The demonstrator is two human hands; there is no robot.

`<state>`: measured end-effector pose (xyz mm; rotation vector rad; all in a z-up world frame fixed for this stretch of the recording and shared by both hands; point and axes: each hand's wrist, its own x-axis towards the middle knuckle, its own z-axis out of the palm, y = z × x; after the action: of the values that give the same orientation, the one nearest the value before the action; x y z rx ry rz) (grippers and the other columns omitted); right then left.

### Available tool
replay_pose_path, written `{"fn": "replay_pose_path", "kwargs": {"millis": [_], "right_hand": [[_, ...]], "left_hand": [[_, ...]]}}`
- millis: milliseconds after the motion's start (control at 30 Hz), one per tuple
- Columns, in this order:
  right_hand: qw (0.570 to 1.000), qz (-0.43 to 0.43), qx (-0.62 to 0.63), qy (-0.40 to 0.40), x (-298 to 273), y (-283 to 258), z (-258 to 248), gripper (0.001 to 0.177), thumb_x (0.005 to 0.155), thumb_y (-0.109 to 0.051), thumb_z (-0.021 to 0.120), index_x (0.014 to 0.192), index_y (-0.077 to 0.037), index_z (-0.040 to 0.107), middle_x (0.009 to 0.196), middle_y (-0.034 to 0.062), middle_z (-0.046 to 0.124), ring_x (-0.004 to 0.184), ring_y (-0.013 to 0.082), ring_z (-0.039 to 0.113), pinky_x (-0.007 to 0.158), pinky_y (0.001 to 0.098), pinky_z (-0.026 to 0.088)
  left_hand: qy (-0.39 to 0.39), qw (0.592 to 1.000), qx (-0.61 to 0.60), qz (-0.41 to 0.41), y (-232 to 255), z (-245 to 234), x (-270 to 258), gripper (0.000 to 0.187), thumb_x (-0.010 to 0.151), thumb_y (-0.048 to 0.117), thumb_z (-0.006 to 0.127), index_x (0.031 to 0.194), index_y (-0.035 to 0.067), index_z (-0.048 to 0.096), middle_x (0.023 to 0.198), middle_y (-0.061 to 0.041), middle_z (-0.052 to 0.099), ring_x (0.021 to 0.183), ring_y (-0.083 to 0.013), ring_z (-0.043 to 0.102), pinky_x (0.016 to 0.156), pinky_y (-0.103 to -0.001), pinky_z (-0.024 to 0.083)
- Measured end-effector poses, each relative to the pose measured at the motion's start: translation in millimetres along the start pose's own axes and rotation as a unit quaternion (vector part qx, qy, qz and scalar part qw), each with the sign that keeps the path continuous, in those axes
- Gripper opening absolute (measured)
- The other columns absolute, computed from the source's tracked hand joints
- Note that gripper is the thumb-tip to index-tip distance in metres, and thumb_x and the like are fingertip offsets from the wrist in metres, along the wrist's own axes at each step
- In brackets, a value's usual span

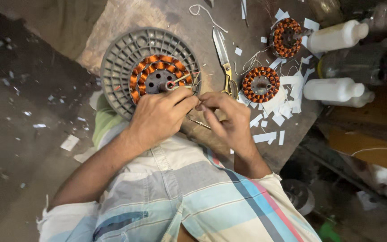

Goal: The person winds copper wire around a motor stator, using a wooden stick to guide the wire into slots. They secure the wire with white tape and trim excess with scissors.

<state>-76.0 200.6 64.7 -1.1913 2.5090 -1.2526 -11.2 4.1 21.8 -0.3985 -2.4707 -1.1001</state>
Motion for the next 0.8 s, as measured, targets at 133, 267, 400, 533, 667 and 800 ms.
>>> {"fn": "replay_pose_path", "kwargs": {"millis": [133, 267, 400, 533, 667, 800], "right_hand": [[0.996, 0.050, 0.067, -0.013, -1, 10, -1, 0.006, 0.097, 0.008, 0.067, 0.100, 0.005, 0.065, 0.096, 0.0124, 0.074, 0.087, 0.0181, 0.075, 0.078, 0.0290, 0.060], [0.989, 0.088, 0.119, -0.006, 1, 13, -3, 0.003, 0.100, 0.006, 0.067, 0.100, 0.005, 0.064, 0.096, 0.0127, 0.074, 0.085, 0.0159, 0.075, 0.074, 0.0264, 0.060], [0.980, 0.111, 0.163, -0.013, 2, 12, -1, 0.001, 0.100, 0.005, 0.065, 0.101, 0.005, 0.065, 0.096, 0.0124, 0.074, 0.085, 0.0145, 0.076, 0.070, 0.0236, 0.059], [0.982, 0.108, 0.154, -0.019, -2, 16, -2, 0.002, 0.100, 0.006, 0.066, 0.100, 0.006, 0.064, 0.093, 0.0121, 0.074, 0.082, 0.0130, 0.073, 0.066, 0.0228, 0.057], [0.975, 0.112, 0.190, -0.010, -2, 18, 2, 0.004, 0.103, 0.005, 0.064, 0.099, 0.005, 0.062, 0.093, 0.0111, 0.073, 0.084, 0.0137, 0.075, 0.067, 0.0231, 0.060], [0.962, 0.153, 0.226, 0.004, -3, 20, 6, 0.005, 0.103, 0.004, 0.064, 0.099, 0.004, 0.061, 0.088, 0.0097, 0.072, 0.079, 0.0128, 0.074, 0.064, 0.0231, 0.059]], "left_hand": [[-0.010, 0.999, -0.040, -0.028, -2, 1, -4, 0.015, 0.093, 0.012, 0.065, 0.107, 0.010, 0.072, 0.101, -0.002, 0.066, 0.065, -0.0237, 0.068, 0.056, -0.037, 0.053], [0.005, 0.997, -0.061, -0.039, 3, -3, 1, 0.013, 0.098, 0.021, 0.068, 0.102, 0.010, 0.071, 0.098, -0.002, 0.066, 0.064, -0.0240, 0.068, 0.055, -0.038, 0.052], [0.026, 0.997, -0.063, -0.044, 6, -4, 3, 0.010, 0.097, 0.019, 0.069, 0.101, 0.010, 0.071, 0.094, -0.001, 0.066, 0.063, -0.0224, 0.068, 0.055, -0.036, 0.052], [0.046, 0.996, -0.069, -0.030, 4, 0, 0, 0.008, 0.095, 0.017, 0.073, 0.098, 0.009, 0.072, 0.089, -0.001, 0.064, 0.062, -0.0207, 0.066, 0.055, -0.035, 0.051], [0.057, 0.997, -0.042, -0.007, 3, 0, -1, 0.008, 0.093, 0.015, 0.075, 0.097, 0.008, 0.072, 0.089, -0.001, 0.065, 0.061, -0.0184, 0.066, 0.054, -0.033, 0.051], [0.063, 0.997, -0.032, 0.002, 4, -1, -1, 0.008, 0.093, 0.013, 0.075, 0.098, 0.008, 0.071, 0.094, -0.002, 0.067, 0.064, -0.0180, 0.067, 0.056, -0.033, 0.052]]}}
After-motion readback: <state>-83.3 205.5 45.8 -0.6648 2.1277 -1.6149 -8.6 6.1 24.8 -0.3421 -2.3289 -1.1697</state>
